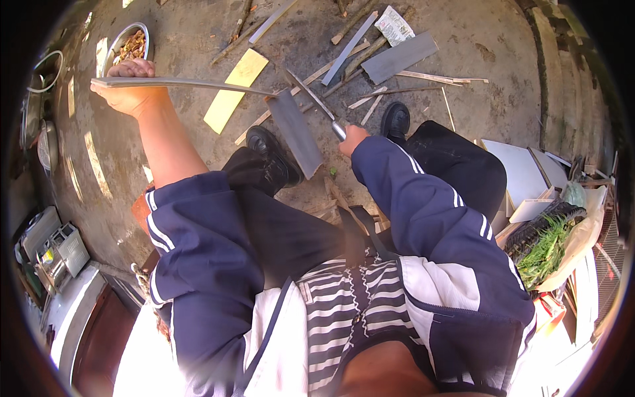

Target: The person sits on the floor and uses a curved blade to cut thin wooden strips and a larger flat board into smaller pieces. They handle the strips and board, align them, and make repeated cuts, placing the cut pieces on the floor.

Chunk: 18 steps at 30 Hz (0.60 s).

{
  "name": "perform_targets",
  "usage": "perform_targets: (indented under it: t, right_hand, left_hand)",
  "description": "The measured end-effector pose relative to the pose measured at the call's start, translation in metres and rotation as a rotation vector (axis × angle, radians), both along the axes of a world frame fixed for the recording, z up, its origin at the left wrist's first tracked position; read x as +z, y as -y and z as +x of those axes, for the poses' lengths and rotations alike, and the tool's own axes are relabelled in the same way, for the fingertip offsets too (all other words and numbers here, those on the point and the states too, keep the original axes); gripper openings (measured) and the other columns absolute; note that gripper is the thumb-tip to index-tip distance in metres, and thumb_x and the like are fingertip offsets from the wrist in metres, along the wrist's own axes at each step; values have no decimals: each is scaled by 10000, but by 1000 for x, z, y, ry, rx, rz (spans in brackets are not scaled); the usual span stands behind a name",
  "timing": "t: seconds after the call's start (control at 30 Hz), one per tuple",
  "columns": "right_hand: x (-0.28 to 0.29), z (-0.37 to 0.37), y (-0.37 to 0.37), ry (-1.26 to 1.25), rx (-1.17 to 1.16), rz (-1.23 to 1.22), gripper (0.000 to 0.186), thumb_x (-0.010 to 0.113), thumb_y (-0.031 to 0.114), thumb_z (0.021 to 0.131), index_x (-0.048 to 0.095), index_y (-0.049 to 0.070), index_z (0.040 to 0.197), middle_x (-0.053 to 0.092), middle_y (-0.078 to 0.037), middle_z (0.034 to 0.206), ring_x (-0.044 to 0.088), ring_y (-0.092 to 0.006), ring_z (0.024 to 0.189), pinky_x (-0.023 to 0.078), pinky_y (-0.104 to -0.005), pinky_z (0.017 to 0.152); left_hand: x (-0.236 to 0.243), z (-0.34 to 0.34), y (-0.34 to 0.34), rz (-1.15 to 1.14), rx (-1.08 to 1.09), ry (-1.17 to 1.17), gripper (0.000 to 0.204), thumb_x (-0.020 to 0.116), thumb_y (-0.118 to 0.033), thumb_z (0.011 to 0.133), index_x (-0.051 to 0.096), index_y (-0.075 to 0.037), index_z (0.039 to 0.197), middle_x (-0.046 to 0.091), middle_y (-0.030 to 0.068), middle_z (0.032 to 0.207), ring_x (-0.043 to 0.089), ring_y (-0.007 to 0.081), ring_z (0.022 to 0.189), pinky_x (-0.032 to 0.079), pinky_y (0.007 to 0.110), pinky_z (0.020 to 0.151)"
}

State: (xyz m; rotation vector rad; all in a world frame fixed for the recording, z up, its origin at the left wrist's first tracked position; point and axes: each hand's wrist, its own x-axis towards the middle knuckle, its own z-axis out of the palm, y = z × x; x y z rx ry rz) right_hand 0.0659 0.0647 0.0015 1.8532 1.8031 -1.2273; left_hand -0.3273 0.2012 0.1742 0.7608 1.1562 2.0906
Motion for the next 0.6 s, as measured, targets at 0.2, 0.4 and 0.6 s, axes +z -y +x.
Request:
perform_targets:
  t: [0.2,0.4,0.6]
  right_hand:
    - [38,12,-12,-271,-312,-150,371,665,146,669,569,-25,983,608,-174,678,612,-257,526,485,-365,498]
    - [79,29,-28,-455,-358,-145,408,641,101,687,541,-28,1061,567,-123,627,559,-181,444,443,-324,422]
    - [125,35,-40,-590,-308,-121,304,608,76,684,556,-15,970,571,-140,676,565,-194,539,452,-330,520]
  left_hand:
    - [-5,12,0,-88,131,-134,681,240,-586,898,472,-25,590,435,111,511,447,250,452,384,335,395]
    - [33,56,-5,-339,734,-70,654,288,-503,918,563,90,954,595,180,948,569,306,823,493,400,723]
    - [35,45,-3,-329,822,-43,685,297,-553,907,569,75,903,605,164,929,553,298,794,461,400,746]
